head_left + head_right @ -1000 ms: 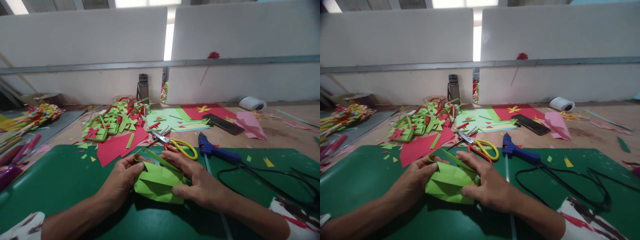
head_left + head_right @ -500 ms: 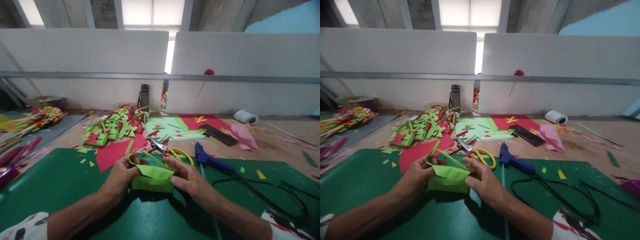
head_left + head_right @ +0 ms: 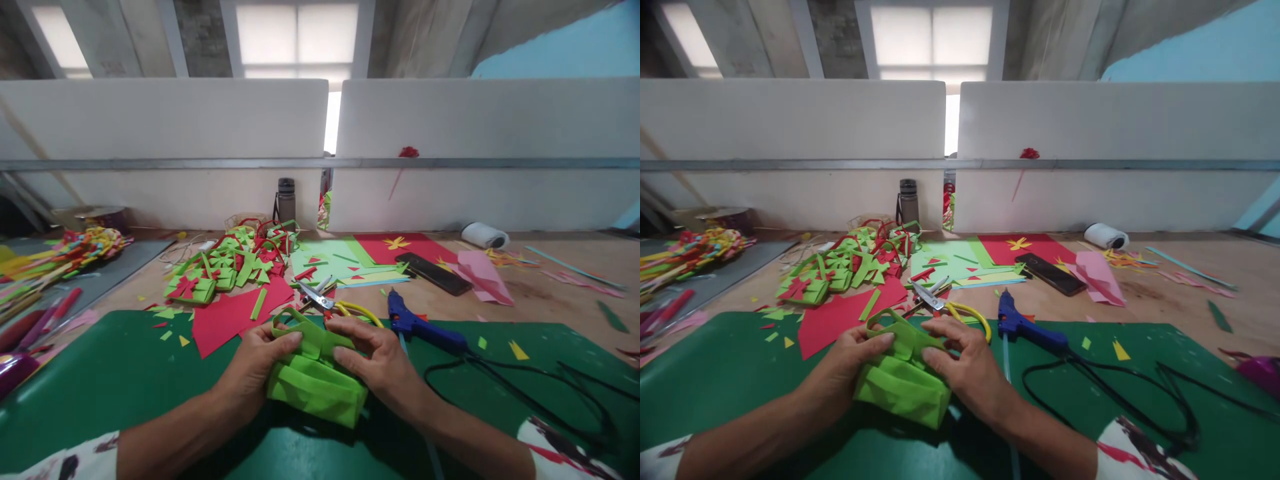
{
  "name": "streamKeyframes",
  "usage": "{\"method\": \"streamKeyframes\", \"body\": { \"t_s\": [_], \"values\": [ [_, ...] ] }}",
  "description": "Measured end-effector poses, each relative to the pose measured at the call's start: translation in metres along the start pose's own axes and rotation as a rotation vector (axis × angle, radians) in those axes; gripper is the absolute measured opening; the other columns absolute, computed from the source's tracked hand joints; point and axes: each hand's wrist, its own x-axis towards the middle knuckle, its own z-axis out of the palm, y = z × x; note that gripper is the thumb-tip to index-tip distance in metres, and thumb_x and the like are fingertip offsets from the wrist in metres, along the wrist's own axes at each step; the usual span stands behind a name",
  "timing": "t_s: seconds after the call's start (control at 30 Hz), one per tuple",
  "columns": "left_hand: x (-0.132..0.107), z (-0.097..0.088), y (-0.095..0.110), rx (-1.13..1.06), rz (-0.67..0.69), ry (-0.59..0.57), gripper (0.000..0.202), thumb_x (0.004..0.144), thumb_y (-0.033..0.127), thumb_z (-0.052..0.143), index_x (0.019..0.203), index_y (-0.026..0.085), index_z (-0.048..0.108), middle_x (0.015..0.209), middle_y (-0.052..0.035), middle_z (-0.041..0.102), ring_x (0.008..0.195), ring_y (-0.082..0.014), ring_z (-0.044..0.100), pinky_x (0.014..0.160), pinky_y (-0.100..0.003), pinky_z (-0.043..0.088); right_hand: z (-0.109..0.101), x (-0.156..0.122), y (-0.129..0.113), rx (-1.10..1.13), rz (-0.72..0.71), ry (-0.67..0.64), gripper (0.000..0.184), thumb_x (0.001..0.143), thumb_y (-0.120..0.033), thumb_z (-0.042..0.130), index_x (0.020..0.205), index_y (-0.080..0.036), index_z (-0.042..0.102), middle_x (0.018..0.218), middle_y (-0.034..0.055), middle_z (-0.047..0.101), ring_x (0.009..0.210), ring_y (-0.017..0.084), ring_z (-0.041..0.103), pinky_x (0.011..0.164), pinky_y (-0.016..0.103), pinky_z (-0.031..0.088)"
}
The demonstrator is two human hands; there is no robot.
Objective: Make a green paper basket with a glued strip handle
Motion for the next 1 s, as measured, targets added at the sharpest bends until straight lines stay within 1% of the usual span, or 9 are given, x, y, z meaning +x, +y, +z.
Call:
{"method": "streamKeyframes", "body": {
  "t_s": [0.07,0.13,0.27,0.37,0.53,0.6,0.77,0.9,1.0],
  "values": [
    [0.0,0.006,0.002,-0.019,-0.008,-0.038,0.03,0.059,0.024,0.08,0.072,0.013,0.055,0.062,-0.0032,0.064,0.052,-0.0152,0.062,0.054,-0.026,0.048,-0.003,0.006,-0.007,-0.095,-0.061,0.068,0.009,0.074,-0.024,0.062,0.073,-0.018,0.069,0.099,0.0073,0.065,0.097,0.023,0.059,0.087,0.036,0.044],
    [0.001,0.012,0.006,-0.054,-0.01,-0.087,0.028,0.059,0.022,0.079,0.073,0.012,0.057,0.064,-0.0041,0.065,0.054,-0.0154,0.062,0.056,-0.027,0.049,-0.006,0.011,-0.014,-0.112,-0.067,0.106,0.021,0.076,-0.026,0.059,0.058,-0.017,0.061,0.091,0.0063,0.064,0.087,0.02,0.06,0.079,0.032,0.045],
    [0.001,0.02,0.016,-0.099,0.005,-0.198,0.031,0.063,0.025,0.076,0.086,0.011,0.061,0.074,-0.0084,0.068,0.064,-0.0205,0.065,0.063,-0.033,0.052,-0.013,0.018,-0.024,-0.119,0.011,0.112,0.023,0.078,-0.031,0.056,0.062,-0.016,0.059,0.068,0.0012,0.057,0.062,0.013,0.051,0.056,0.024,0.041],
    [0.006,0.02,0.022,0.002,0.06,-0.165,0.034,0.068,0.034,0.072,0.09,0.011,0.06,0.08,-0.0108,0.067,0.07,-0.0225,0.065,0.065,-0.035,0.052,-0.019,0.022,-0.026,-0.14,0.0,0.11,0.025,0.08,-0.035,0.054,0.068,-0.015,0.06,0.062,-0.0011,0.051,0.056,0.011,0.045,0.05,0.023,0.036],
    [0.01,0.01,0.044,0.468,0.399,0.123,0.05,0.064,0.031,0.074,0.108,0.017,0.054,0.102,-0.0108,0.062,0.096,-0.0239,0.059,0.076,-0.033,0.049,-0.031,0.025,-0.024,-0.269,-0.07,0.094,0.026,0.082,-0.034,0.052,0.065,-0.016,0.057,0.061,-0.0026,0.048,0.058,0.011,0.044,0.054,0.023,0.036],
    [0.01,0.008,0.054,0.67,0.552,0.045,0.055,0.063,0.027,0.073,0.115,0.022,0.055,0.119,-0.0094,0.057,0.114,-0.0251,0.05,0.089,-0.035,0.043,-0.032,0.026,-0.024,-0.301,-0.045,0.055,0.025,0.082,-0.033,0.051,0.065,-0.016,0.059,0.061,-0.0024,0.049,0.057,0.011,0.045,0.053,0.023,0.035],
    [0.014,0.009,0.059,0.882,0.531,-0.264,0.023,0.067,0.021,0.067,0.09,0.023,0.071,0.11,-0.0049,0.066,0.108,-0.0243,0.056,0.093,-0.036,0.041,-0.03,0.028,-0.027,-0.275,-0.013,-0.022,0.023,0.083,-0.032,0.051,0.075,-0.015,0.065,0.066,-0.0009,0.057,0.061,0.013,0.05,0.055,0.024,0.037],
    [0.019,0.015,0.053,0.819,0.517,-0.232,0.01,0.069,0.02,0.063,0.065,0.02,0.071,0.107,-0.0064,0.067,0.103,-0.0244,0.059,0.092,-0.038,0.041,-0.034,0.031,-0.038,-0.289,-0.025,-0.076,0.021,0.084,-0.028,0.05,0.077,-0.016,0.065,0.069,0.0,0.06,0.062,0.014,0.054,0.056,0.025,0.039],
    [0.017,0.024,0.053,0.816,0.563,-0.204,0.012,0.068,0.015,0.064,0.06,0.021,0.07,0.113,-0.0067,0.065,0.114,-0.026,0.052,0.101,-0.042,0.032,-0.037,0.033,-0.049,-0.507,-0.2,-0.044,0.012,0.077,-0.022,0.06,0.086,-0.018,0.066,0.089,0.0034,0.067,0.085,0.019,0.058,0.077,0.033,0.041]
  ]
}}
